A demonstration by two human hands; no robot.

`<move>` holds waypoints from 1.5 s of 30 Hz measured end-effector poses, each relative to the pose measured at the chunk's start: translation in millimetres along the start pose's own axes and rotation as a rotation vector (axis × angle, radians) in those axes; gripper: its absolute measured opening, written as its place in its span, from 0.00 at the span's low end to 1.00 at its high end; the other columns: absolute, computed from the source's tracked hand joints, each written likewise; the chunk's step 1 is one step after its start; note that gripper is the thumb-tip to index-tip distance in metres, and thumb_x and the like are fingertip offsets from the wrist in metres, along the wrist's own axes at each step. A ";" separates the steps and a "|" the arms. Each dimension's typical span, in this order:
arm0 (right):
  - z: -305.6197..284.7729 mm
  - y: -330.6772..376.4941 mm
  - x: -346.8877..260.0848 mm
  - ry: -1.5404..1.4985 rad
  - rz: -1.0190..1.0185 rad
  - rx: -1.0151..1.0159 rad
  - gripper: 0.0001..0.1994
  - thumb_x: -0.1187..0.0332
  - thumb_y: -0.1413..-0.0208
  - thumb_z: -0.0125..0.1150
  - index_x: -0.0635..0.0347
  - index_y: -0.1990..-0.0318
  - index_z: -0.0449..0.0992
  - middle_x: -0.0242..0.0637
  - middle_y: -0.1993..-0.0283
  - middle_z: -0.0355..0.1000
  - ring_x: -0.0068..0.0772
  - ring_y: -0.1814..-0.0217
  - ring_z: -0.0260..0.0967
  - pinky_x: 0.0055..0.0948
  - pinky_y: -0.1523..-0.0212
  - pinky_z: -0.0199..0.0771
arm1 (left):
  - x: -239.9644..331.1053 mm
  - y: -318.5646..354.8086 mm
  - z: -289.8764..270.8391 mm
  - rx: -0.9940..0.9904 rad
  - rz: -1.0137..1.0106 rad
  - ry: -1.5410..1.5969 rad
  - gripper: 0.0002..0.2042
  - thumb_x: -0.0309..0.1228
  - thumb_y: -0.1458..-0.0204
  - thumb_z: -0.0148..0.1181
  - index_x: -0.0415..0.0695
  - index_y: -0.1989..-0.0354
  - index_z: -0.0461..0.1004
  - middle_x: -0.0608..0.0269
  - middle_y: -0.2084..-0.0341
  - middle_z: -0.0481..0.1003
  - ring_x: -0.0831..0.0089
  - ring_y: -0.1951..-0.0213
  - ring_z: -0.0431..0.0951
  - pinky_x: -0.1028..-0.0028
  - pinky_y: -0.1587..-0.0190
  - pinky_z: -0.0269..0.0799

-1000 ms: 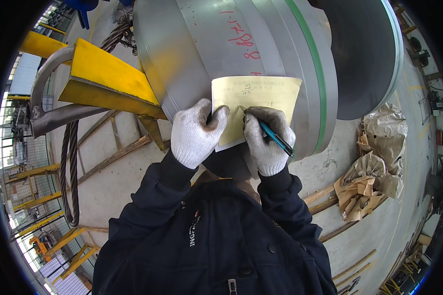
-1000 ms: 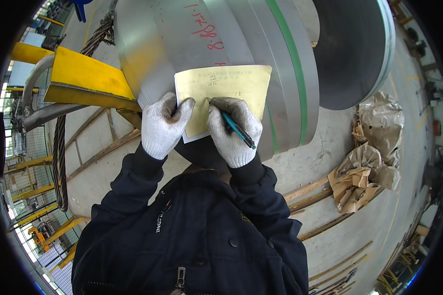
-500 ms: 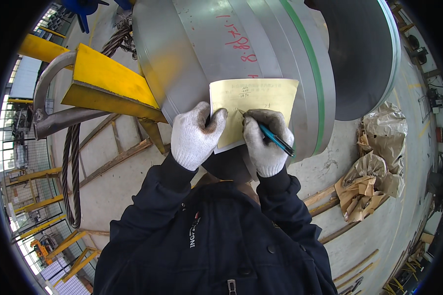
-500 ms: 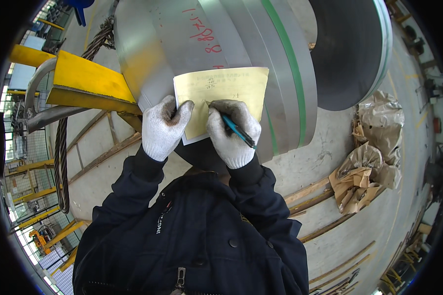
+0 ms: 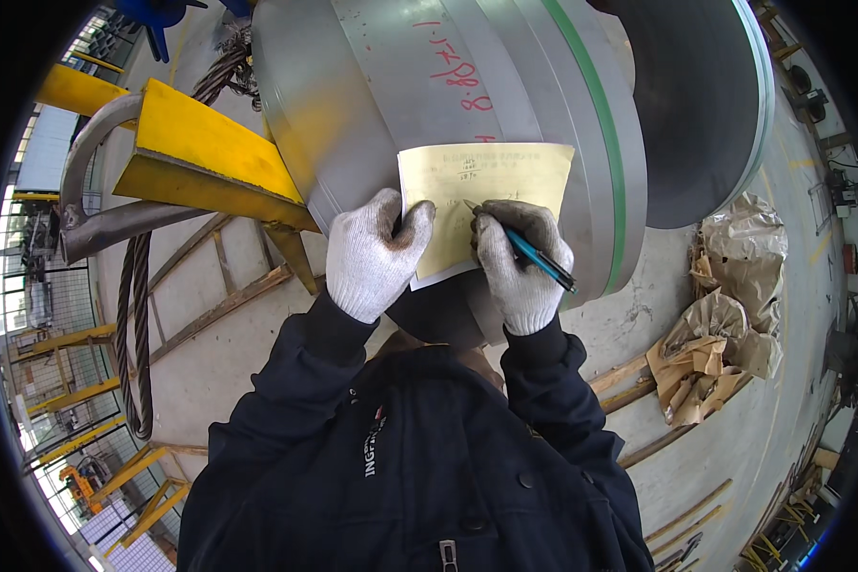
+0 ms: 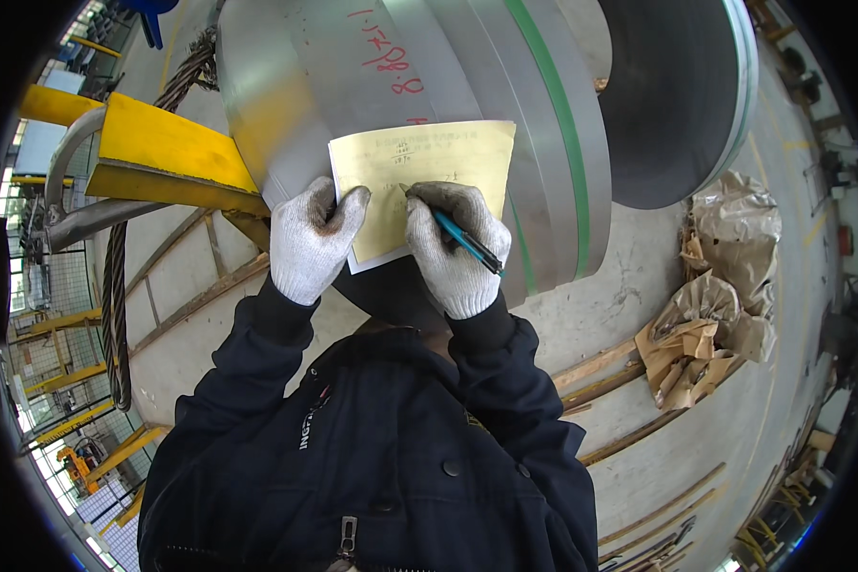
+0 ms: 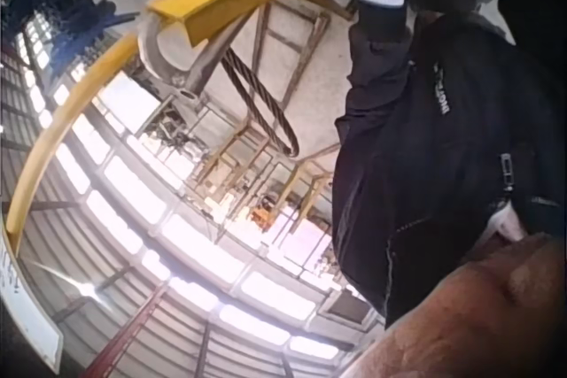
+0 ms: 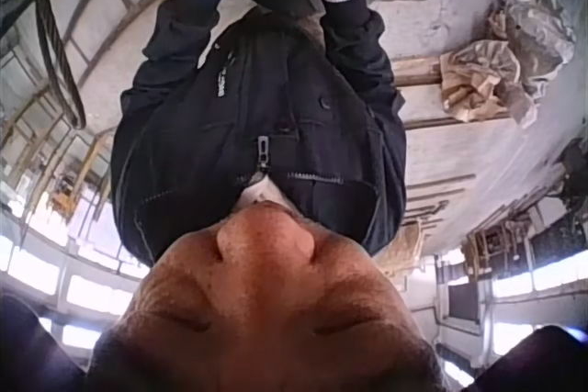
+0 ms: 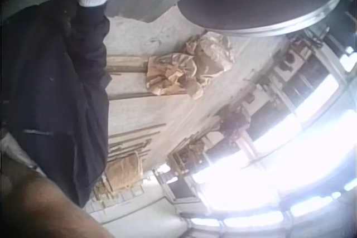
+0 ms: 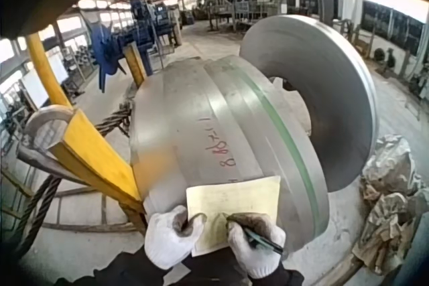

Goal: The recorder writes down technical data on a yellow sheet of paper while inspecting several large metal coils on a fabrication floor.

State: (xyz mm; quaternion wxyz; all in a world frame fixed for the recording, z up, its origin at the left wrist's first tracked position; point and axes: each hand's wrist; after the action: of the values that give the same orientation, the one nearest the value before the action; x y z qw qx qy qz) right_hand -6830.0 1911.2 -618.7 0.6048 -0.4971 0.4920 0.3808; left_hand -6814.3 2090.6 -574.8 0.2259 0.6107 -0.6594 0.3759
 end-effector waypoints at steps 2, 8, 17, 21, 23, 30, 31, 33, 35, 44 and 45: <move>-0.1 -0.3 -1.2 -0.004 0.009 -0.011 0.07 0.76 0.37 0.72 0.65 0.54 0.83 0.36 0.66 0.83 0.17 0.69 0.76 0.21 0.65 0.76 | -0.1 0.0 0.5 0.000 0.000 0.008 0.18 0.34 0.39 0.70 0.36 0.75 0.70 0.44 0.85 0.67 0.42 0.80 0.72 0.60 0.76 0.67; 1.7 -2.8 -10.9 0.081 -0.044 -0.036 0.07 0.77 0.37 0.72 0.66 0.54 0.83 0.36 0.65 0.84 0.17 0.68 0.77 0.22 0.65 0.77 | 1.6 -0.6 -0.9 0.007 0.018 -0.008 0.19 0.34 0.39 0.70 0.36 0.75 0.70 0.43 0.84 0.67 0.41 0.80 0.71 0.60 0.76 0.67; 0.9 -4.1 -13.5 0.115 -0.037 -0.071 0.07 0.77 0.38 0.72 0.66 0.55 0.83 0.38 0.64 0.84 0.20 0.66 0.79 0.23 0.63 0.79 | -2.0 0.1 0.3 0.004 0.000 0.010 0.19 0.34 0.39 0.70 0.36 0.75 0.70 0.43 0.84 0.66 0.41 0.80 0.70 0.60 0.76 0.66; 0.7 -3.1 -15.2 0.118 -0.044 -0.049 0.06 0.77 0.38 0.72 0.66 0.55 0.83 0.38 0.65 0.84 0.20 0.66 0.79 0.23 0.63 0.79 | -3.7 0.4 -1.8 -0.042 -0.025 -0.016 0.15 0.32 0.37 0.69 0.32 0.69 0.75 0.50 0.82 0.70 0.68 0.77 0.65 0.66 0.73 0.68; -1.0 -3.8 -14.5 0.112 -0.035 -0.066 0.06 0.77 0.38 0.72 0.66 0.55 0.83 0.38 0.65 0.83 0.19 0.67 0.78 0.23 0.64 0.79 | -3.6 -0.2 0.7 -0.002 0.012 0.010 0.19 0.34 0.39 0.70 0.36 0.75 0.69 0.43 0.84 0.66 0.42 0.81 0.69 0.60 0.76 0.66; 1.4 -2.4 -5.3 0.061 -0.059 0.004 0.06 0.77 0.38 0.72 0.66 0.55 0.83 0.37 0.66 0.83 0.18 0.69 0.77 0.22 0.65 0.77 | -4.2 0.0 1.4 -0.009 0.004 0.041 0.18 0.34 0.39 0.70 0.36 0.75 0.70 0.44 0.84 0.66 0.44 0.82 0.68 0.61 0.77 0.66; 2.3 -2.6 -6.2 0.069 -0.063 0.001 0.06 0.77 0.38 0.72 0.66 0.55 0.83 0.37 0.66 0.83 0.18 0.69 0.76 0.22 0.65 0.77 | -5.2 0.2 1.5 -0.004 0.007 0.048 0.18 0.34 0.39 0.70 0.36 0.75 0.70 0.44 0.84 0.66 0.44 0.82 0.68 0.61 0.77 0.66; 3.7 -3.6 -9.8 0.087 -0.072 -0.002 0.06 0.77 0.38 0.72 0.66 0.55 0.83 0.36 0.67 0.83 0.18 0.70 0.76 0.22 0.66 0.77 | -5.9 0.1 1.8 0.004 0.021 0.055 0.18 0.34 0.39 0.70 0.36 0.75 0.70 0.44 0.84 0.67 0.44 0.82 0.68 0.61 0.76 0.66; 4.4 -2.1 -9.1 0.086 -0.068 0.012 0.06 0.77 0.38 0.72 0.66 0.55 0.83 0.36 0.67 0.83 0.18 0.69 0.76 0.22 0.66 0.77 | -5.8 -0.2 2.2 0.014 0.041 0.057 0.18 0.34 0.39 0.70 0.36 0.74 0.71 0.44 0.84 0.67 0.44 0.81 0.68 0.61 0.76 0.66; 2.8 -3.7 -10.9 0.107 -0.083 -0.008 0.07 0.77 0.38 0.73 0.65 0.55 0.83 0.37 0.66 0.83 0.18 0.69 0.77 0.22 0.65 0.77 | -5.7 0.4 2.5 0.012 0.003 0.069 0.18 0.35 0.39 0.70 0.36 0.74 0.71 0.43 0.84 0.66 0.43 0.81 0.65 0.61 0.76 0.66; 3.1 -3.6 -11.3 0.112 -0.083 -0.008 0.07 0.77 0.38 0.73 0.65 0.55 0.83 0.37 0.66 0.83 0.18 0.69 0.77 0.22 0.65 0.77 | -4.9 0.3 2.0 0.005 0.000 0.050 0.18 0.35 0.39 0.70 0.36 0.74 0.71 0.43 0.83 0.66 0.43 0.80 0.66 0.61 0.76 0.66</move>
State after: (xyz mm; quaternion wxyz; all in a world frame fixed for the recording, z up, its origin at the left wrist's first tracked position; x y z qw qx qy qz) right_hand -6828.5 1913.8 -606.8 0.5895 -0.5399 0.5028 0.3289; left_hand -6813.5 2092.2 -579.8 0.2408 0.6016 -0.6524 0.3929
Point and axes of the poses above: each hand's wrist, its own y-axis away from the middle knuckle, its own z-axis out of the palm, x = y × z
